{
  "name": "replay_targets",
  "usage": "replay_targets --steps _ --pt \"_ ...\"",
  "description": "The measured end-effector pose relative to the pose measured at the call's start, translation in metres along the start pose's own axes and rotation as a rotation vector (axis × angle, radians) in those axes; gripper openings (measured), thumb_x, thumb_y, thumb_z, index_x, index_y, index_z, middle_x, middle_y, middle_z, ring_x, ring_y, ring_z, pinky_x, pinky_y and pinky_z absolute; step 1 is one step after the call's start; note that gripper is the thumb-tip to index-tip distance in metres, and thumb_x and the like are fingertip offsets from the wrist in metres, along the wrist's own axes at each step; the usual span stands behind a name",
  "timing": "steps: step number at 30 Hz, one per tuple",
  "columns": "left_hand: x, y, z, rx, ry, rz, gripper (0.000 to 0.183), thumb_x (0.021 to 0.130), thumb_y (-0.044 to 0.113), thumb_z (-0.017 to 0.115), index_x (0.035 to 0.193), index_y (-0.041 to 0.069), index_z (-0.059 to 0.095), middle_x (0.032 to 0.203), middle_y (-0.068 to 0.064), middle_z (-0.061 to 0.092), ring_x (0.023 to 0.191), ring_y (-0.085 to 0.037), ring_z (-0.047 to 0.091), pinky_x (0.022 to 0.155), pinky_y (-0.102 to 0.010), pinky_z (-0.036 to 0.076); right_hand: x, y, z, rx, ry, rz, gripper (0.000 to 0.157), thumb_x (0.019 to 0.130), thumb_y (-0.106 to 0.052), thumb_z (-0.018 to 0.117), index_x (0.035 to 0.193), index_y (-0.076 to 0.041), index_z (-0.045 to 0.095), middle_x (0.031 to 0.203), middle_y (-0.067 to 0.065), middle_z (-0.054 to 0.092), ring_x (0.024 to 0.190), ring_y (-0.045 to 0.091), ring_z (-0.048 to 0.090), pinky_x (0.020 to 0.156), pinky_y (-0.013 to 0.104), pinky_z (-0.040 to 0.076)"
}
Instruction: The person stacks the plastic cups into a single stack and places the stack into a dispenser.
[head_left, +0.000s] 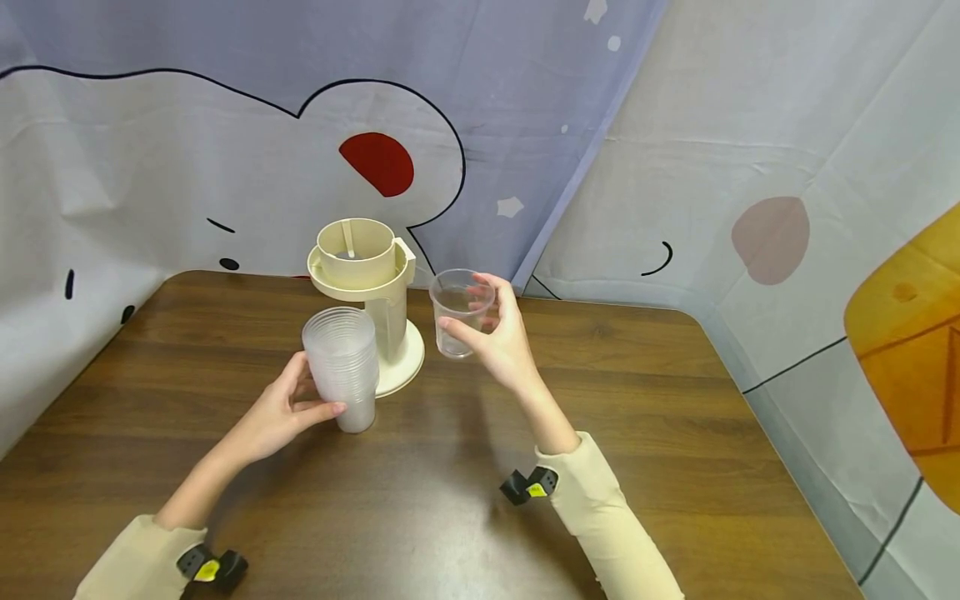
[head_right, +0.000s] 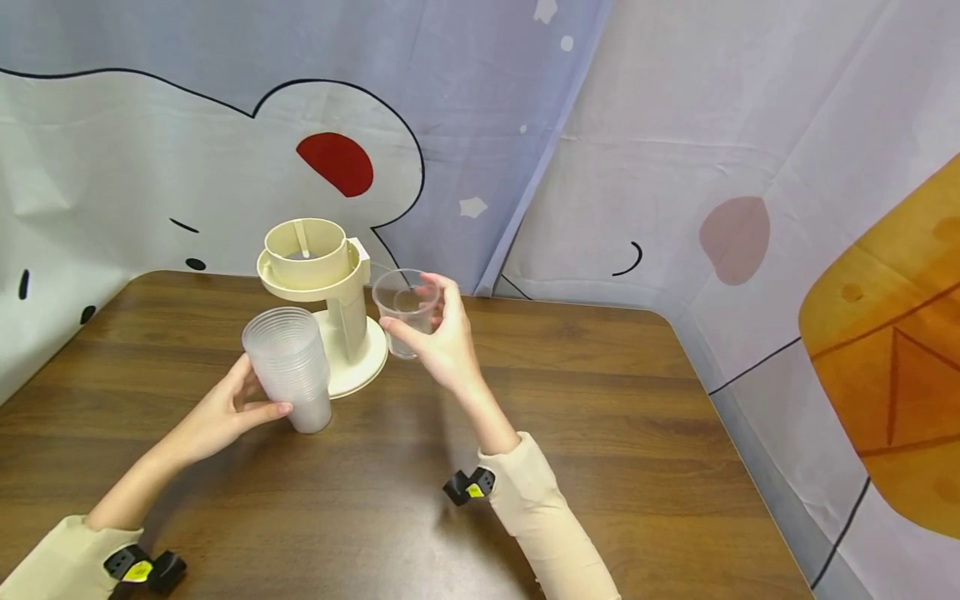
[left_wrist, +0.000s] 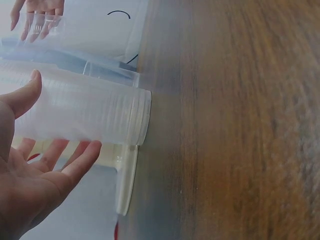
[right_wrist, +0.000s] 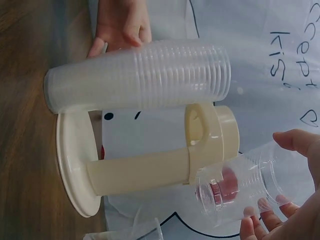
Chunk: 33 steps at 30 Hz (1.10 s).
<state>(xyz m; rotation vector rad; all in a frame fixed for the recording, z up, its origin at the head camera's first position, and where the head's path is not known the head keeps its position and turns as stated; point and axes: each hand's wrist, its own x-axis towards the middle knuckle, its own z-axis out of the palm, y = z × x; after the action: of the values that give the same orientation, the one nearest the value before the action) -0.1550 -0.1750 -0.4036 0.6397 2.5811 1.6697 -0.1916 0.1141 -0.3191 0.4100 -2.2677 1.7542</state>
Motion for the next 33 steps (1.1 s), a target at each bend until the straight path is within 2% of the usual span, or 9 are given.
replay_targets --steps 8,15,18,27,30,33 --pt "0.000 0.002 0.000 0.009 0.004 -0.009 0.070 0.088 0.010 0.070 0.142 0.004 0.026 0.136 -0.022 0.047 0.104 0.009 0.051 0.088 -0.030 0.055 0.000 -0.007 0.003 0.010 -0.013 -0.043 0.064 0.078 -0.016 0.076 0.134 -0.009 0.045 0.126 0.011 0.057 0.115 0.032 0.053 0.090 0.032 0.043" --pt "-0.001 0.001 0.000 0.004 0.009 -0.008 0.070 0.088 0.010 0.070 0.142 0.005 0.026 0.136 -0.022 0.047 0.105 0.009 0.051 0.086 -0.023 0.055 0.002 -0.016 0.005 -0.003 -0.013 -0.074 0.064 0.079 -0.015 0.076 0.134 -0.008 0.046 0.125 0.010 0.058 0.111 0.022 0.054 0.090 0.031 0.044" --pt "-0.001 0.001 0.001 0.004 0.010 0.000 0.070 0.088 0.011 0.070 0.142 0.004 0.026 0.135 -0.021 0.047 0.105 0.009 0.051 0.085 -0.020 0.054 0.003 -0.019 0.006 0.006 -0.017 -0.081 0.064 0.078 -0.015 0.076 0.135 -0.008 0.046 0.126 0.011 0.058 0.113 0.023 0.053 0.090 0.031 0.043" --pt "0.001 -0.002 0.000 0.019 0.007 -0.023 0.070 0.088 0.013 0.070 0.142 0.005 0.026 0.136 -0.021 0.046 0.104 0.010 0.050 0.088 -0.026 0.055 0.002 -0.026 0.013 0.035 -0.051 -0.083 0.065 0.078 -0.012 0.077 0.136 -0.008 0.046 0.129 0.012 0.056 0.117 0.026 0.053 0.093 0.034 0.044" --pt "0.000 -0.001 0.000 0.021 0.007 -0.019 0.069 0.088 0.012 0.070 0.141 0.004 0.026 0.136 -0.022 0.047 0.106 0.006 0.052 0.087 -0.027 0.055 0.002 -0.029 0.015 0.044 -0.057 -0.092 0.065 0.078 -0.012 0.076 0.135 -0.009 0.046 0.129 0.013 0.056 0.117 0.028 0.054 0.093 0.034 0.044" --pt "0.000 0.000 0.000 0.018 0.006 -0.017 0.069 0.088 0.012 0.070 0.142 0.004 0.026 0.136 -0.022 0.047 0.111 -0.009 0.056 0.087 -0.028 0.056 0.002 -0.032 0.018 0.046 -0.064 -0.101 0.065 0.079 -0.012 0.076 0.136 -0.010 0.046 0.129 0.011 0.056 0.116 0.027 0.054 0.093 0.033 0.045"
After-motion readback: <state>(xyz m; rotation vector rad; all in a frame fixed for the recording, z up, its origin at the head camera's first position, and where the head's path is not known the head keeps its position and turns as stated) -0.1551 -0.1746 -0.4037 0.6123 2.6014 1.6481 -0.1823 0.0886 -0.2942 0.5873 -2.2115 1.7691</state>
